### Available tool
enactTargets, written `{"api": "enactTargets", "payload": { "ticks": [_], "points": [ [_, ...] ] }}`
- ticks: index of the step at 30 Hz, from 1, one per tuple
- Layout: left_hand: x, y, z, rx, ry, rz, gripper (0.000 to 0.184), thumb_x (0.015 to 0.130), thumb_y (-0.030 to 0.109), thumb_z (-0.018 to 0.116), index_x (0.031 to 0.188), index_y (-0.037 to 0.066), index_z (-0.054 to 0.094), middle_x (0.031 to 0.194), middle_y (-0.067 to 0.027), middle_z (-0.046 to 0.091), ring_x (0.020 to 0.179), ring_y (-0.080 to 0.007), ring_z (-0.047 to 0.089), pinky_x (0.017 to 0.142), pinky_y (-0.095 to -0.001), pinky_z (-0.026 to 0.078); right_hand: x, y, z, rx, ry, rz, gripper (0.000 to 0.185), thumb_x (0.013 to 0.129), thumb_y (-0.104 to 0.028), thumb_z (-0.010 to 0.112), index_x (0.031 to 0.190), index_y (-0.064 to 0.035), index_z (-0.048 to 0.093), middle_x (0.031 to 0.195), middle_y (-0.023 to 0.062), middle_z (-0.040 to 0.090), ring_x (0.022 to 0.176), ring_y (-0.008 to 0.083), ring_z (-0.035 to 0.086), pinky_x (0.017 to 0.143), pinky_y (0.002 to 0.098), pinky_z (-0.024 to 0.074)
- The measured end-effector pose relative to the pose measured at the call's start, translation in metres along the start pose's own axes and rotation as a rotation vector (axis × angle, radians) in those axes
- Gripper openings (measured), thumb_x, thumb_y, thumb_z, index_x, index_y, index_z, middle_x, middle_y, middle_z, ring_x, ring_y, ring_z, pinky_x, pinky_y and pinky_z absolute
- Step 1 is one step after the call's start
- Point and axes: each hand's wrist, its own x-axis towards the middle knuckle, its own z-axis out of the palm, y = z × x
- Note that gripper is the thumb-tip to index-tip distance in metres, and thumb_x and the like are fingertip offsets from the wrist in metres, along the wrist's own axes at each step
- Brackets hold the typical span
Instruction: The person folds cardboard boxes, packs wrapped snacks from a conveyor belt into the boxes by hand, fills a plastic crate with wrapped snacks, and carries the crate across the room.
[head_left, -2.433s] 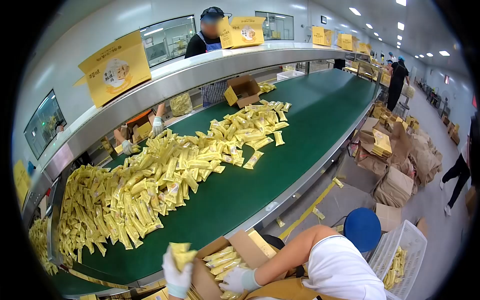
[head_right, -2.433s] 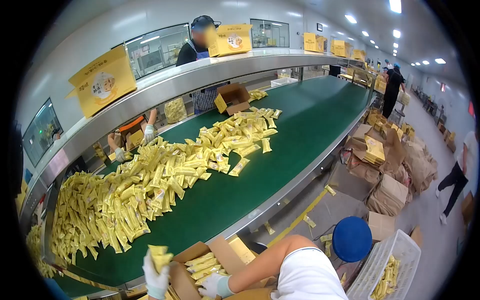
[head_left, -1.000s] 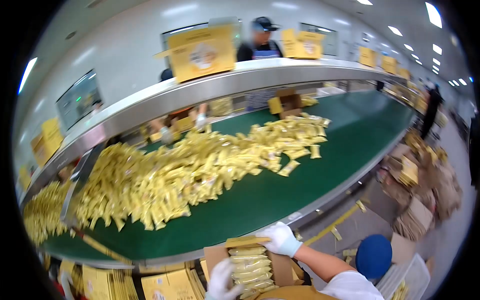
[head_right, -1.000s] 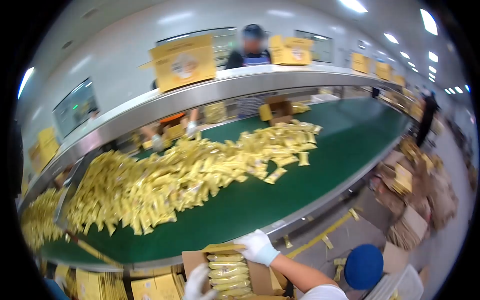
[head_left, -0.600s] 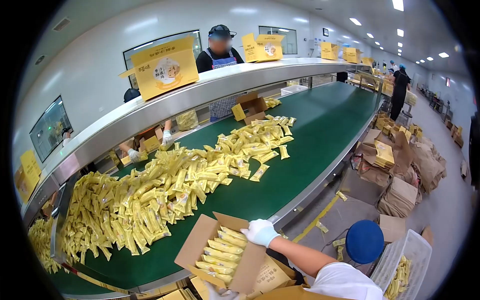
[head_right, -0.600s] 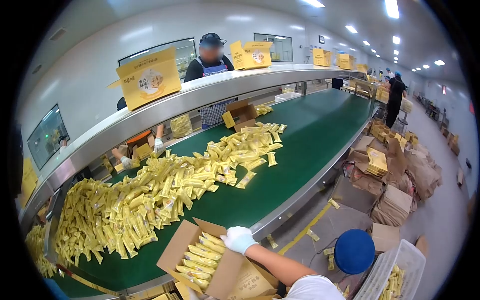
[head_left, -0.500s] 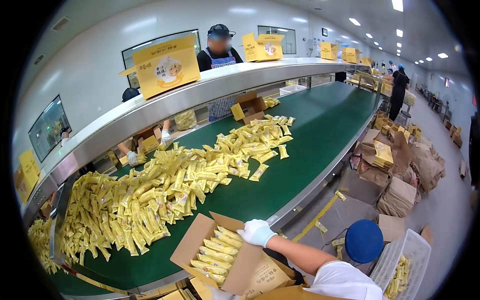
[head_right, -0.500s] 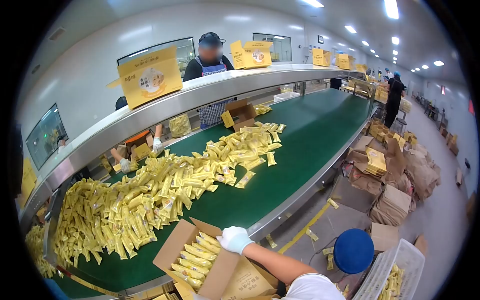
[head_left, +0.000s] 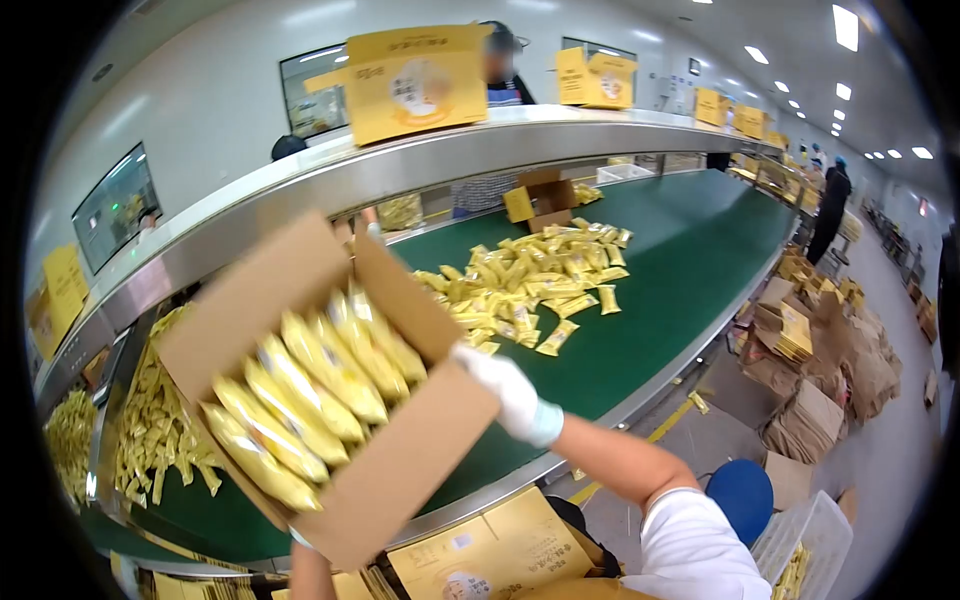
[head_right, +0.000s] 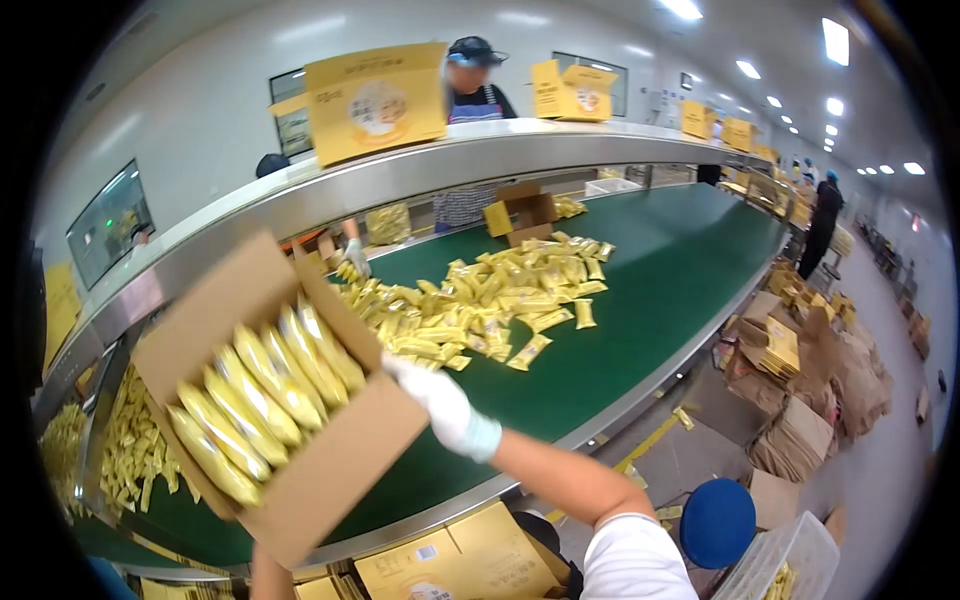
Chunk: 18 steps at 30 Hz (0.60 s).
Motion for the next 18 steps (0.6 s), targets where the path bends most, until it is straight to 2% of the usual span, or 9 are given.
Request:
{"api": "enactTargets", "payload": {
  "ticks": [2,5,8,9,10,12,14,16,18],
  "points": [
    [0.06,0.03,-0.021,0.053,0.063,0.173,0.065,0.097,0.032,0.062,0.148,0.004,0.033,0.137,-0.0185,0.05,0.121,-0.0267,0.054,0.095,-0.0356,0.051,0.058,-0.026,0.011,-0.017,-0.049,-0.206,0.057,0.105,-0.028,0.036,0.147,0.0095,0.036,0.154,0.0188,0.039,0.145,0.0255,0.034,0.12,0.0352,0.022],
    [0.158,0.078,-0.04,0.154,0.142,0.421,0.063,0.098,0.033,0.061,0.147,0.002,0.036,0.138,-0.0183,0.049,0.12,-0.0262,0.055,0.094,-0.0353,0.051,0.148,-0.067,0.025,-0.151,-0.068,-0.626,0.051,0.106,-0.022,0.027,0.147,0.0073,0.038,0.151,0.02,0.043,0.144,0.026,0.036,0.12,0.0341,0.0217],
    [0.253,0.118,-0.049,0.293,0.191,0.674,0.062,0.099,0.035,0.06,0.145,0.0,0.038,0.138,-0.018,0.049,0.12,-0.0258,0.055,0.093,-0.035,0.052,0.236,-0.079,0.036,-0.18,0.051,-0.731,0.042,0.105,-0.021,0.038,0.14,-0.002,0.049,0.129,0.0103,0.061,0.123,0.0218,0.055,0.107,0.0337,0.0396],
    [0.281,0.129,-0.046,0.333,0.195,0.754,0.062,0.099,0.035,0.06,0.145,0.0,0.039,0.138,-0.0179,0.049,0.12,-0.0257,0.055,0.093,-0.0349,0.052,0.273,-0.079,0.048,0.355,-0.019,-0.572,0.042,0.104,-0.025,0.043,0.139,-0.0022,0.05,0.128,0.0093,0.061,0.116,0.0209,0.06,0.103,0.0338,0.0442],
    [0.304,0.141,-0.041,0.322,0.185,0.793,0.061,0.099,0.036,0.06,0.144,-0.001,0.04,0.138,-0.0178,0.048,0.12,-0.0255,0.055,0.092,-0.0348,0.052,0.292,-0.079,0.047,0.052,0.047,-0.648,0.037,0.102,-0.026,0.045,0.131,-0.0038,0.054,0.128,0.013,0.061,0.114,0.0262,0.061,0.099,0.0356,0.0468],
    [0.328,0.165,-0.02,0.042,0.07,0.666,0.061,0.099,0.037,0.062,0.141,-0.003,0.045,0.133,-0.014,0.051,0.117,-0.0221,0.055,0.087,-0.0319,0.055,0.328,-0.081,0.047,-0.572,0.265,-0.782,0.029,0.098,-0.027,0.051,0.116,-0.0069,0.061,0.127,0.0206,0.062,0.108,0.0368,0.064,0.093,0.0393,0.0521],
    [0.341,0.165,-0.007,0.027,0.099,0.581,0.067,0.097,0.043,0.062,0.14,-0.005,0.043,0.128,-0.0159,0.055,0.11,-0.0222,0.06,0.084,-0.0319,0.056,0.347,-0.069,0.052,-0.794,0.31,-0.633,0.024,0.096,-0.021,0.048,0.109,-0.0035,0.058,0.134,0.0269,0.054,0.108,0.0452,0.061,0.093,0.043,0.0514],
    [0.324,0.169,0.02,-0.083,0.088,0.46,0.068,0.097,0.046,0.061,0.139,-0.004,0.043,0.122,-0.0152,0.059,0.107,-0.0213,0.062,0.082,-0.0309,0.054,0.345,-0.056,0.055,-0.975,0.305,-0.713,0.023,0.096,-0.018,0.044,0.106,-0.0021,0.056,0.134,0.026,0.052,0.105,0.0461,0.062,0.093,0.0476,0.0502],
    [0.321,0.167,0.038,-0.003,0.155,0.443,0.063,0.101,0.039,0.057,0.15,0.006,0.036,0.118,-0.0112,0.061,0.092,-0.015,0.066,0.074,-0.0271,0.054,0.35,-0.039,0.059,-0.9,0.29,-0.587,0.033,0.097,-0.029,0.041,0.111,-0.0035,0.056,0.133,0.0227,0.054,0.103,0.0457,0.059,0.098,0.0496,0.0452]
  ]
}}
